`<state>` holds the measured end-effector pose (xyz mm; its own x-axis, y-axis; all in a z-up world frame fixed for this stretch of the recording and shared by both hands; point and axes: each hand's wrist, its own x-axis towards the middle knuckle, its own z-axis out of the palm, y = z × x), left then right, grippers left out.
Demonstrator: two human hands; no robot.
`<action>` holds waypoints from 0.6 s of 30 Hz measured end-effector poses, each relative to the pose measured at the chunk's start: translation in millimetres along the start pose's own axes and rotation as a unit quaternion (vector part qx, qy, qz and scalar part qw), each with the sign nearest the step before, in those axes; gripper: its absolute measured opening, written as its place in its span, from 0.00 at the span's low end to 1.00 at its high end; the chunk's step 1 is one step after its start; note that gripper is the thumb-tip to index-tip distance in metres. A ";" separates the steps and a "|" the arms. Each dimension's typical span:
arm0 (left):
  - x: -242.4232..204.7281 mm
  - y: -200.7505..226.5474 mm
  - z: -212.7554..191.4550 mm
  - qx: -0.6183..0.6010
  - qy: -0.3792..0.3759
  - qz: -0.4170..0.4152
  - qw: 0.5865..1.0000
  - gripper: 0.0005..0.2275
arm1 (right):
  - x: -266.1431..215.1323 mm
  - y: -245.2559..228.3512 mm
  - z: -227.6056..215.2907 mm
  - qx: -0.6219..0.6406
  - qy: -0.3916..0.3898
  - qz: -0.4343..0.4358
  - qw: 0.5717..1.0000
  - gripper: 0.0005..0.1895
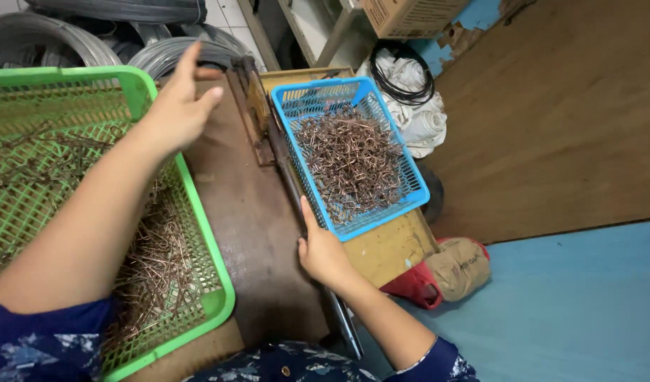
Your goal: Cutting metal rods using a manual bench-mounted lever tool
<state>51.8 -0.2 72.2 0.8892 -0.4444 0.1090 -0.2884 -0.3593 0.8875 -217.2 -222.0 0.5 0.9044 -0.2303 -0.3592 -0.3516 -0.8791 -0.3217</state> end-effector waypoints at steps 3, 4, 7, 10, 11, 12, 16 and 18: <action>-28.2 10.9 -2.3 -0.038 -0.019 -0.117 0.992 0.36 | -2.0 1.1 -2.9 0.013 0.005 -0.026 1.000 0.49; -36.8 12.9 -0.8 -0.038 -0.019 -0.119 0.992 0.36 | -2.7 1.9 -1.2 0.014 0.003 -0.026 1.000 0.49; -60.3 36.0 -1.5 -0.032 -0.011 -0.138 0.990 0.39 | -1.5 3.6 1.0 0.018 0.013 -0.032 0.999 0.49; -77.5 40.4 3.9 -0.068 -0.039 -0.201 0.977 0.41 | -0.1 7.2 5.3 0.011 0.016 -0.031 0.999 0.49; -75.8 9.0 14.0 -0.058 -0.012 -0.136 0.989 0.40 | 1.3 9.5 8.3 0.008 0.032 -0.036 0.999 0.50; -74.2 -22.6 23.2 -0.047 0.015 -0.070 0.996 0.40 | 2.5 11.3 11.5 0.004 0.048 -0.041 0.998 0.50; -93.7 -40.9 33.1 -0.008 0.063 -0.042 0.997 0.41 | 3.6 18.1 17.8 0.000 0.062 -0.052 0.997 0.52; -101.4 -58.7 36.6 0.019 0.069 -0.022 0.997 0.40 | 8.4 21.4 21.6 0.012 0.075 -0.041 0.996 0.54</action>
<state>-34.4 35.9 -7.2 0.9410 -0.3112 0.1326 -0.2582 -0.4076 0.8759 -222.3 -233.8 -28.3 0.9555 -0.2205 -0.1958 -0.2798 -0.8875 -0.3661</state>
